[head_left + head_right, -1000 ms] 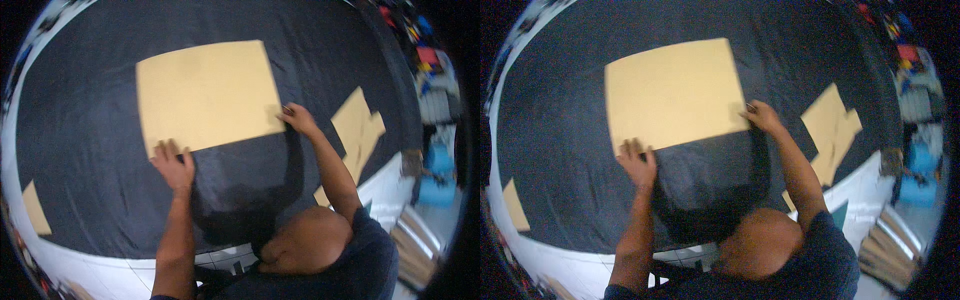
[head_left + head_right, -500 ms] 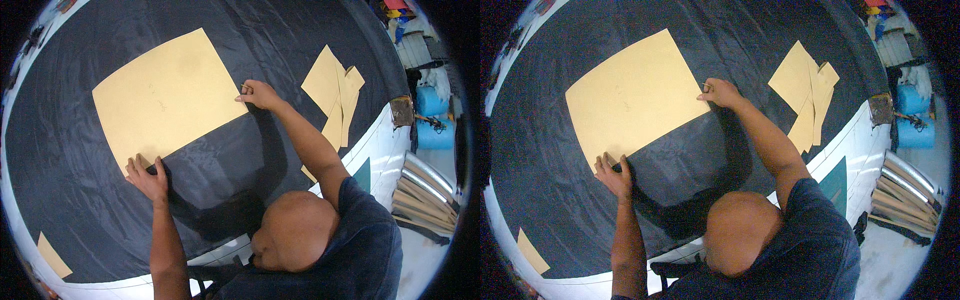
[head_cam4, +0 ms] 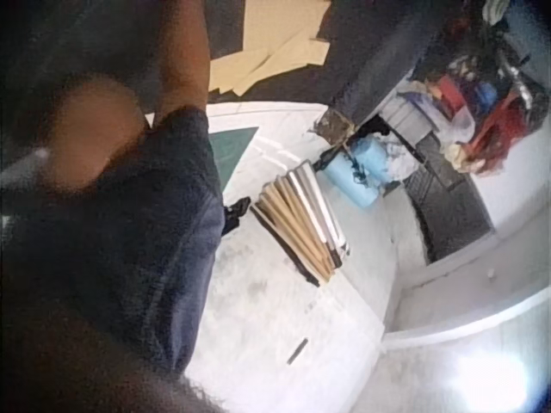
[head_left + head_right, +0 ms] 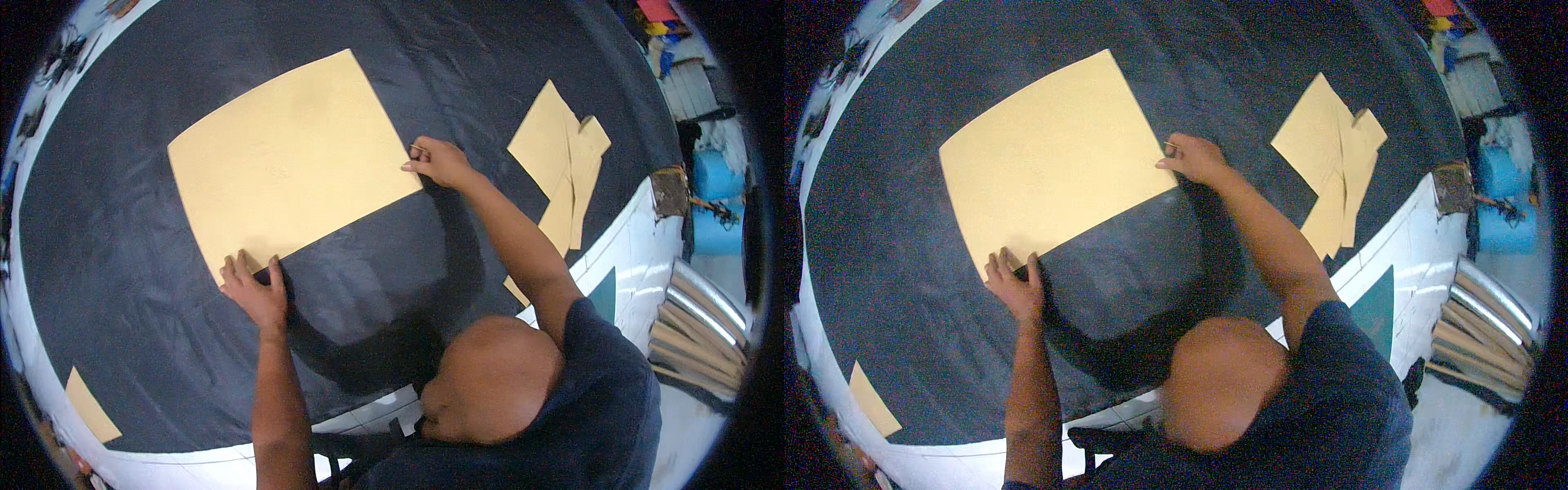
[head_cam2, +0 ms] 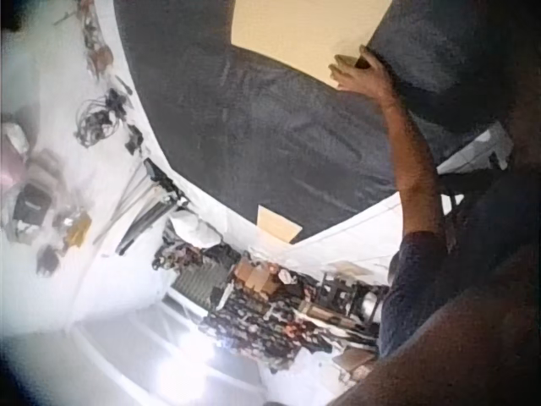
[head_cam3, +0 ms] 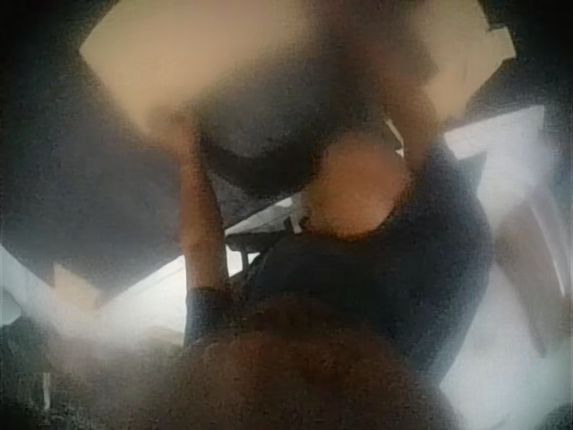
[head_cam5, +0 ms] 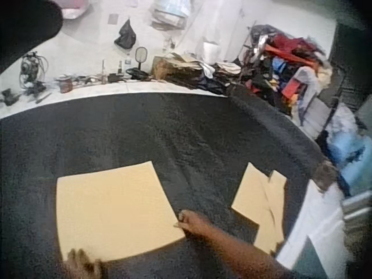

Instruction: The person places a rectangular cardboard template on a large black fabric sheet and uses a pencil to trace its outline. They repeat this process multiple times, moving the template to different positions on the fabric and tracing each time.

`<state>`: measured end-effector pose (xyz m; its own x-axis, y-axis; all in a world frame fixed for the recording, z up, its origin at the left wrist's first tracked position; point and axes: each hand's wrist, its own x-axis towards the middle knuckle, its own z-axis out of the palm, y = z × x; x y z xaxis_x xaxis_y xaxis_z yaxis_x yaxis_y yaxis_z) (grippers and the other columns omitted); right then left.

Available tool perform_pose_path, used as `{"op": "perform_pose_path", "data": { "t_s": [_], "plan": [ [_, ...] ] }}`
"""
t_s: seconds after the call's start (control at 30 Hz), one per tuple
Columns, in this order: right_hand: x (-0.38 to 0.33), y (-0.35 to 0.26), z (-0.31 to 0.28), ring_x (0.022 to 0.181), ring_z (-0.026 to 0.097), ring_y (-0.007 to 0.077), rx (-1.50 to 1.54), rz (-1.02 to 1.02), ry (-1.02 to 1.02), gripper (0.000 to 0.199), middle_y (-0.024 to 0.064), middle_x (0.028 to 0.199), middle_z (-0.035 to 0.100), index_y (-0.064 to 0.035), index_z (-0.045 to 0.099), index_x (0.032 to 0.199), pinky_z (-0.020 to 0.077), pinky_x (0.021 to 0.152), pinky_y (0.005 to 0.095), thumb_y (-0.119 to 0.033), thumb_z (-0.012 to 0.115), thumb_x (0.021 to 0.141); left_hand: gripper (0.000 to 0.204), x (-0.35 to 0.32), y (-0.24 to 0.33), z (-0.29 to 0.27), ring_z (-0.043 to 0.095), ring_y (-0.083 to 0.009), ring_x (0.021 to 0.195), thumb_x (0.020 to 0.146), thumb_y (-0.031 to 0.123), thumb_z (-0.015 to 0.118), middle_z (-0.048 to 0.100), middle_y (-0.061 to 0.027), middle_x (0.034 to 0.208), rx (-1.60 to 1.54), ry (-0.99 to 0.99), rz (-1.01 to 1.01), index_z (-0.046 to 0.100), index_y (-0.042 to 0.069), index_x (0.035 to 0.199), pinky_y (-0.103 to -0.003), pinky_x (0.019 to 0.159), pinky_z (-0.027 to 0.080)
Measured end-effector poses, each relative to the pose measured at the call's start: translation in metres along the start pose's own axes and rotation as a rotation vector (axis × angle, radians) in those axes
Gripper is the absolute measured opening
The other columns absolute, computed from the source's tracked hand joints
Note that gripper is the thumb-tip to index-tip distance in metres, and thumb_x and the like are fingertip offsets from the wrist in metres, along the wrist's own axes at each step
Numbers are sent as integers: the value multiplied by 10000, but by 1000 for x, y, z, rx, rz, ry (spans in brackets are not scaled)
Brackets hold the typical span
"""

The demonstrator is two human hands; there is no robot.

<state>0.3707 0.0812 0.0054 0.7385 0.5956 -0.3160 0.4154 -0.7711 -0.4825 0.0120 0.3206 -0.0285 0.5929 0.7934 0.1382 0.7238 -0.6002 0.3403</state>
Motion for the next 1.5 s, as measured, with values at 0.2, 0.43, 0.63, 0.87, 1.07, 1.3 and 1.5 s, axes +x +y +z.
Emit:
{"op": "perform_pose_path", "data": {
  "t_s": [0.2, 0.43, 0.63, 0.87, 1.07, 1.3, 1.5],
  "plan": [
    [-15, -19, 3, 1099, 684, 257, 50, -49, -24, 515, 117, 1217, 699, -68, 590, 1300, 536, 934, 391, -356, 741, 901, 694, -3, -3, -6, 383, -448, 1403, 894, 434, 685, 441, -293, 1482, 38, 51, 40, 506, 15, 1417, -560, 1174, 264],
    [-24, 16, 1, 684, 534, 149, -33, -114, 89, 522, 43, 759, 563, -151, 610, 1377, 490, 684, 307, -281, 754, 892, 663, -8, 13, 4, 325, -458, 1434, 920, 426, 649, 378, -282, 1511, -146, 53, -27, 495, 9, 1413, -567, 1192, 241],
    [-22, 16, 1, 715, 516, 141, -5, -122, 44, 526, 32, 805, 573, -99, 612, 1374, 474, 690, 292, -263, 753, 894, 680, -13, 15, 6, 289, -460, 1454, 893, 395, 699, 354, -271, 1538, -206, 38, -74, 494, 25, 1425, -580, 1201, 208],
    [-17, 31, 0, 751, 550, 164, 26, -149, 62, 525, 82, 930, 649, -82, 606, 1378, 500, 753, 301, -246, 743, 899, 681, -10, 17, 6, 289, -465, 1453, 890, 387, 704, 351, -275, 1539, -244, 16, -86, 494, 11, 1418, -580, 1203, 200],
    [-21, 21, 0, 798, 584, 186, -28, -153, 77, 517, 127, 1057, 686, -81, 617, 1366, 517, 808, 322, -238, 750, 891, 665, -9, 19, 1, 287, -463, 1455, 883, 379, 711, 355, -276, 1535, -249, -5, -107, 516, 7, 1398, -583, 1201, 210],
    [-26, 15, 1, 769, 551, 201, -33, -183, 99, 519, 105, 908, 620, -114, 611, 1383, 501, 784, 330, -255, 742, 901, 675, -11, 18, 2, 280, -442, 1460, 915, 399, 672, 364, -274, 1523, -197, 4, -84, 488, -11, 1417, -572, 1203, 219],
    [-31, -2, -1, 784, 563, 213, -47, -119, 67, 500, 99, 868, 588, -120, 610, 1382, 493, 777, 342, -269, 716, 917, 677, -11, 13, 2, 276, -453, 1461, 919, 403, 672, 359, -281, 1525, -169, 4, -85, 485, -11, 1421, -573, 1205, 211]
  ]
}}
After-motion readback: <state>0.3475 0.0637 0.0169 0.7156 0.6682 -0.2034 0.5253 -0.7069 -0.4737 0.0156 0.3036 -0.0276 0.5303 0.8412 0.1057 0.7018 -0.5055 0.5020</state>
